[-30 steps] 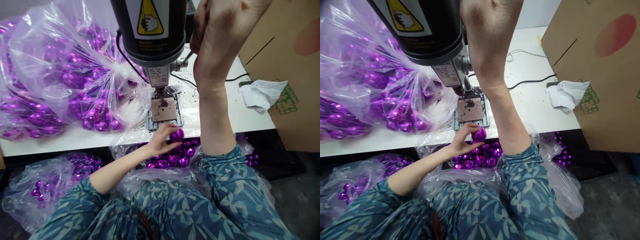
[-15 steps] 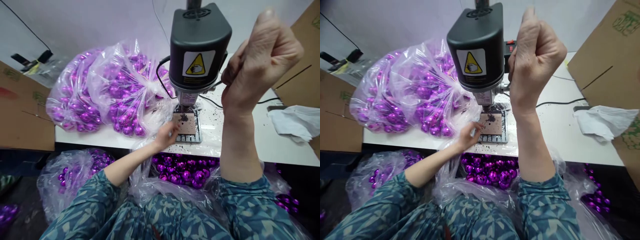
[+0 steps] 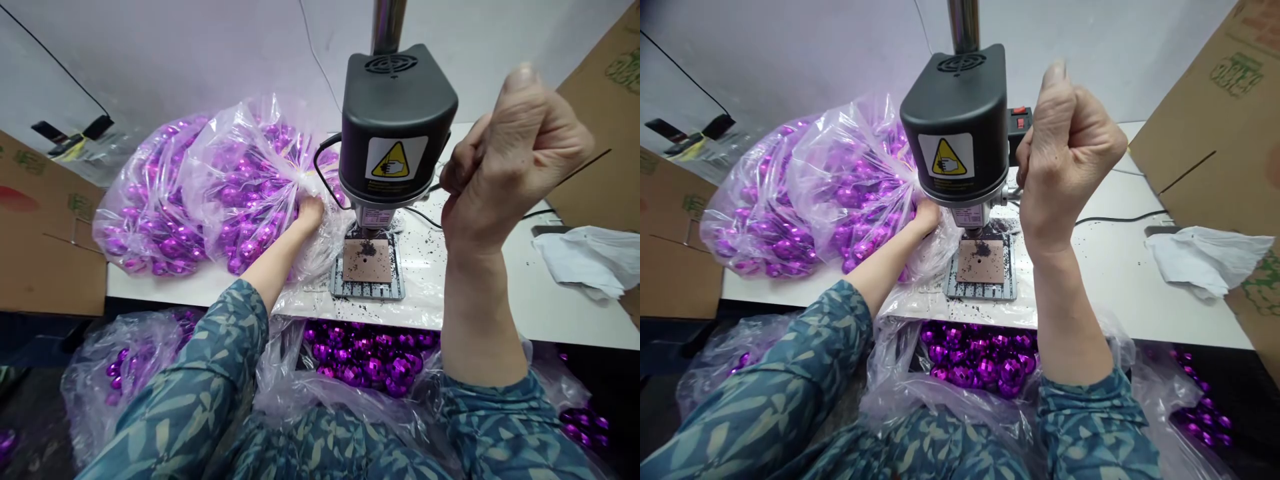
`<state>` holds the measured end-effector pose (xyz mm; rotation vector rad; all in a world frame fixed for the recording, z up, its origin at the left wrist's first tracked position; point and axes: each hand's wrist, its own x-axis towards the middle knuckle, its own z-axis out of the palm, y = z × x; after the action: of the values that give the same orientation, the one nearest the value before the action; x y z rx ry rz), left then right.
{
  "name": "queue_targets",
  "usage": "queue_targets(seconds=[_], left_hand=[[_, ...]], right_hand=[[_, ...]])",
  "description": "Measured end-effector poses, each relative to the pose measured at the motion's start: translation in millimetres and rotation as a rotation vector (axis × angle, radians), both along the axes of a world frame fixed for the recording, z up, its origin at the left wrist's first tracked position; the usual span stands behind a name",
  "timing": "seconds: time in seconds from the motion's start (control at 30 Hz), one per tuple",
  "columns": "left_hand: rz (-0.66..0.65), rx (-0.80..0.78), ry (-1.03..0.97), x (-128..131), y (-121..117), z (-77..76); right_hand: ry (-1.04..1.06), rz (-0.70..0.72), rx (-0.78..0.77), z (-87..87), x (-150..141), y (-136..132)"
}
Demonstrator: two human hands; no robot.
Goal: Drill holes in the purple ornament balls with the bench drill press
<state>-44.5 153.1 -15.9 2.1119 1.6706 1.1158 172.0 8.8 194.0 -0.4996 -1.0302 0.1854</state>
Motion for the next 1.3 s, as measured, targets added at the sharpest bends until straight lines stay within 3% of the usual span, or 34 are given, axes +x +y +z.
queue_targets(seconds=[0.1,0.23,0.5,0.63,0.77,0.97,1.3], left_hand=[[0.016,-0.076,0.043,-1.5,-10.2,2.7],[-0.009,-0.138,0.049,-9.0,-54.2,10.4],[-0.267,-0.308,-0.714,-10.6,-166.5,45.4],[-0.356,-0.412,-0.866,12.7,-195.5,41.0],[-0.358,-0.489,-0.897,29.9,-200.8,23.5],[-0.242,-0.362,-0.922,33.5,-177.1,2.7],[-0.265,-0.234,-0.765,54.6,-165.4,-21.4]], right_hand=[[-0.006,-0.002,-0.007,1.0,-0.2,-1.7],[0.006,0.019,0.014,0.2,0.9,-0.7],[0.015,0.008,0.048,-0.2,-1.7,-2.0],[0.043,0.029,0.03,1.3,-3.4,-2.9],[0.044,0.058,0.052,1.2,-4.9,-5.1],[0.005,0.028,0.036,-3.1,-5.3,-4.4],[0.001,0.036,0.034,-4.7,-4.3,-5.4]])
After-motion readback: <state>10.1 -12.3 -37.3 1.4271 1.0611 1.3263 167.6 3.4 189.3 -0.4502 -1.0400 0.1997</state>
